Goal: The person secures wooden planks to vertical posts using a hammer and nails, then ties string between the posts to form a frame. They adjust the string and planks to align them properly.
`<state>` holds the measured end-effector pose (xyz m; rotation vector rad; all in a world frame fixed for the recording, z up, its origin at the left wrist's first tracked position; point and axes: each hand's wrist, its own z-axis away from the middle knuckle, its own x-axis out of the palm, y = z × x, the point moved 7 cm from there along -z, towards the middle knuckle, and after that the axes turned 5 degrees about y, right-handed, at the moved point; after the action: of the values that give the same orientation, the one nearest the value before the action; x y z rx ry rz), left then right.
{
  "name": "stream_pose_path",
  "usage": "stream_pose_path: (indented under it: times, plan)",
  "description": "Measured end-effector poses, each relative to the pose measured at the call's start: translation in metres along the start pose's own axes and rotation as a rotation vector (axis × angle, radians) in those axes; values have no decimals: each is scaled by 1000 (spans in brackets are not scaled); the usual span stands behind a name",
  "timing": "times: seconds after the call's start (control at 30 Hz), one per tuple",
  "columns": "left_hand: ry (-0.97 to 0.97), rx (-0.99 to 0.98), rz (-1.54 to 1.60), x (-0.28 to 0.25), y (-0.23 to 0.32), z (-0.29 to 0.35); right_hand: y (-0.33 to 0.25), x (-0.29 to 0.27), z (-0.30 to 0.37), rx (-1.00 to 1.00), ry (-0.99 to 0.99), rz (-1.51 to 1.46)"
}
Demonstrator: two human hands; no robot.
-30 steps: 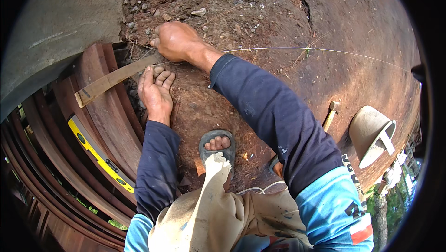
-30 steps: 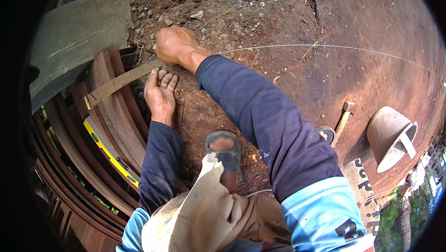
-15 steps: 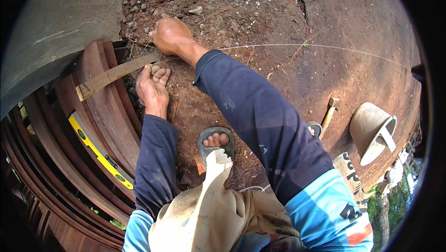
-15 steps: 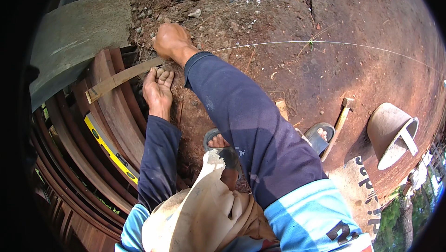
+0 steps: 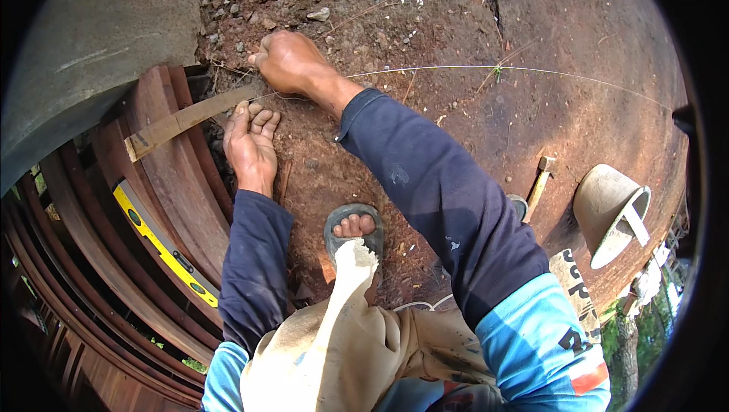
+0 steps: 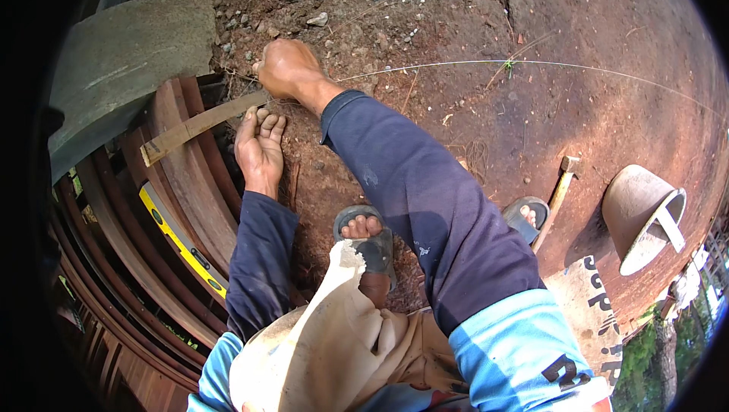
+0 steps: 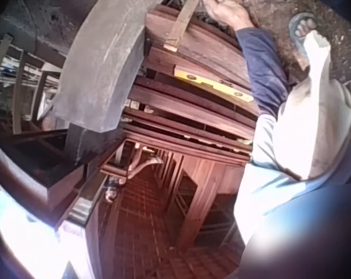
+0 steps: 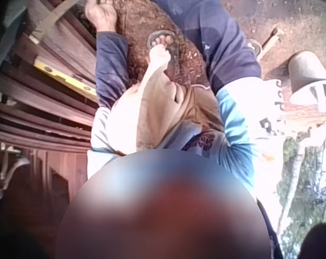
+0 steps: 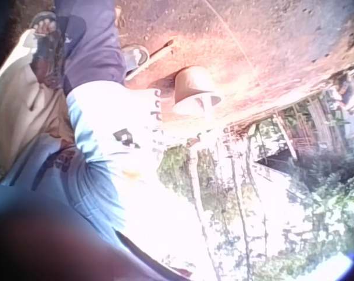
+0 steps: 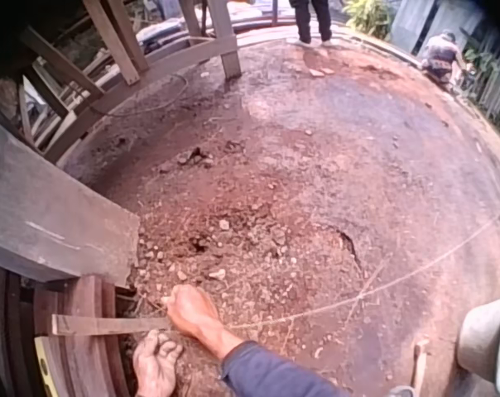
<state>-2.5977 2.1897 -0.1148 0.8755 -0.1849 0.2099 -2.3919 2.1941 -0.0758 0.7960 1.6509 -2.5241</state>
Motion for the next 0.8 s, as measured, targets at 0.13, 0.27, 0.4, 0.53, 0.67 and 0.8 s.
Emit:
stream_pose_path:
  times: [0.13,0.27,0.4,0.53,0.67,0.8]
  plan:
    - [-52,-32,-11,4,-3,1,1,0,7,-25,-21,-2]
    - [-31,-30,-8,3,-3,0,-2,-2,18,-62,-23,34]
    - [10,-36,-1,2,-4,-2,-6,0,28,-86,-11,57]
    - [33,-32,-2,2,-4,-7,-8,0,37,-117,24,49]
    - [56,-9,2,0,-3,-10,-8,-5,48,-142,70,42]
    - [80,20,0,-1,-1,-9,-12,-9,55,-206,106,53]
